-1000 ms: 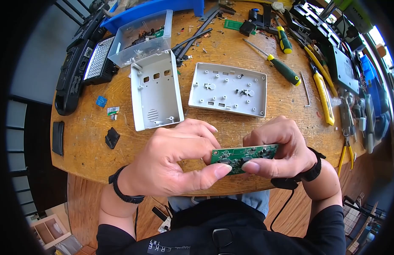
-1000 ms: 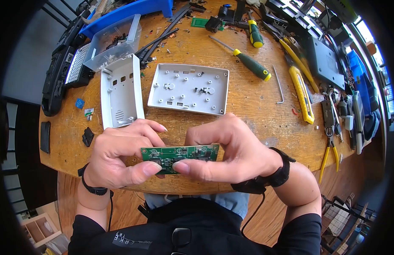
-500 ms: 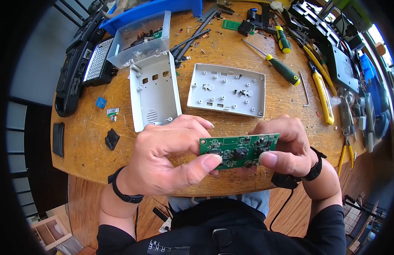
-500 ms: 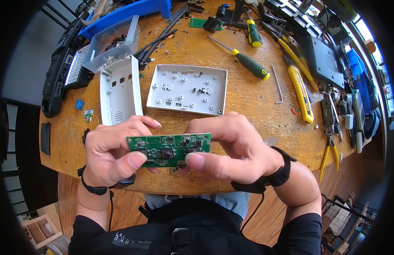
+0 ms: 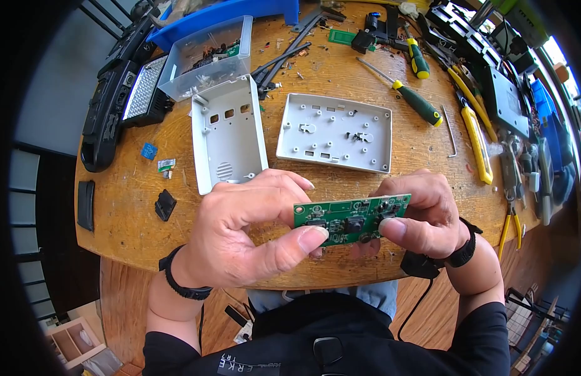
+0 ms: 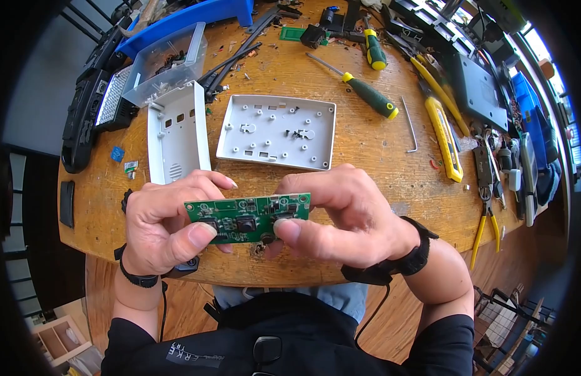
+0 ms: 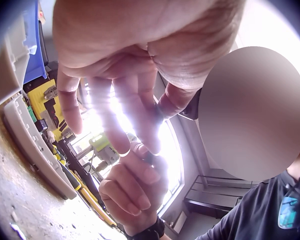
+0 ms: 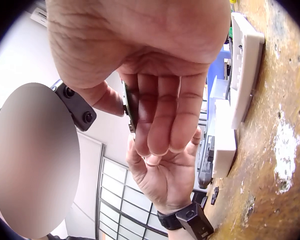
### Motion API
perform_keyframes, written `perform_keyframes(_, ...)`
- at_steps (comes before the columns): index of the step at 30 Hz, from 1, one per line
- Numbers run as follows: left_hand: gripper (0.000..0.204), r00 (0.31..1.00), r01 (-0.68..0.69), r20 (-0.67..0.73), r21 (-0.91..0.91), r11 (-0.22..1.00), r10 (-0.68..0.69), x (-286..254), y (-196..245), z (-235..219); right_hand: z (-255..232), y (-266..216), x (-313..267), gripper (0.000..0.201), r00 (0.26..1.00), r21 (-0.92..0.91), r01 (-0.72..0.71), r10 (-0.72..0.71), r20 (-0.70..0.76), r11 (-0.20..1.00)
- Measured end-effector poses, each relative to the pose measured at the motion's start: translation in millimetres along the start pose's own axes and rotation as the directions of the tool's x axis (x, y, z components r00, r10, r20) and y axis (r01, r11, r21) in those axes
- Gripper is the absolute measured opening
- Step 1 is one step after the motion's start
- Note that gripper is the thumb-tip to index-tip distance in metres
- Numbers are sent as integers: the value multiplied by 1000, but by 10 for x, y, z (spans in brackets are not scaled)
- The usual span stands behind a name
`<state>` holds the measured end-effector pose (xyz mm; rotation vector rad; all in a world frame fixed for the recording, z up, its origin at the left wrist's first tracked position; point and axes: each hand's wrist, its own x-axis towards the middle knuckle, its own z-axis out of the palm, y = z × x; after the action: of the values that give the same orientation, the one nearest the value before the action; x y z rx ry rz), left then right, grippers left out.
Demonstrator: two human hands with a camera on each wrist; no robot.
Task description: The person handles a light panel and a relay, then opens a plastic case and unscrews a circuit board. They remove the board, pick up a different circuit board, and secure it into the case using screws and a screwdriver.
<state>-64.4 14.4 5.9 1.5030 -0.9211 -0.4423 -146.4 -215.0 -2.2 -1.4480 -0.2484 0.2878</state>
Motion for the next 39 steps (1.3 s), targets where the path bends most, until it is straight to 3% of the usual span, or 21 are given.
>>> perform_keyframes(3,17,1000,-12,-2,1,1000,12,-4,-28,-3,9,2,9,20,1000,-5,14,-14,-27,1000)
perform_keyframes(9,23,983,-83,169,105,991,64,-7,-64,-6,-18,89,53,30,995,-177,84,-73,68,981)
perform_keyframes(16,21,984,-101,155,113,988,83,-6,-56,-10,-9,20,34,25,997,-191,45,-33,67,981)
perform_keyframes(18,19,995,-84,60,89,992,79,-13,-52,9,14,12,20,19,1000,12,30,-30,3,999)
perform_keyframes(20,18,995,-85,51,75,994,81,-10,-55,-16,-6,45,15,19,995,6,89,-90,47,996)
perform_keyframes(29,18,996,-81,37,61,995,79,-4,-42,-20,-16,-15,2,21,999,-54,-29,31,37,998)
perform_keyframes(34,18,996,-81,35,64,995,79,-6,-42,-2,-4,37,19,19,995,-69,88,-85,43,994)
perform_keyframes(39,21,998,-64,33,80,995,62,-16,-39,20,7,50,47,20,994,-92,96,-91,60,991)
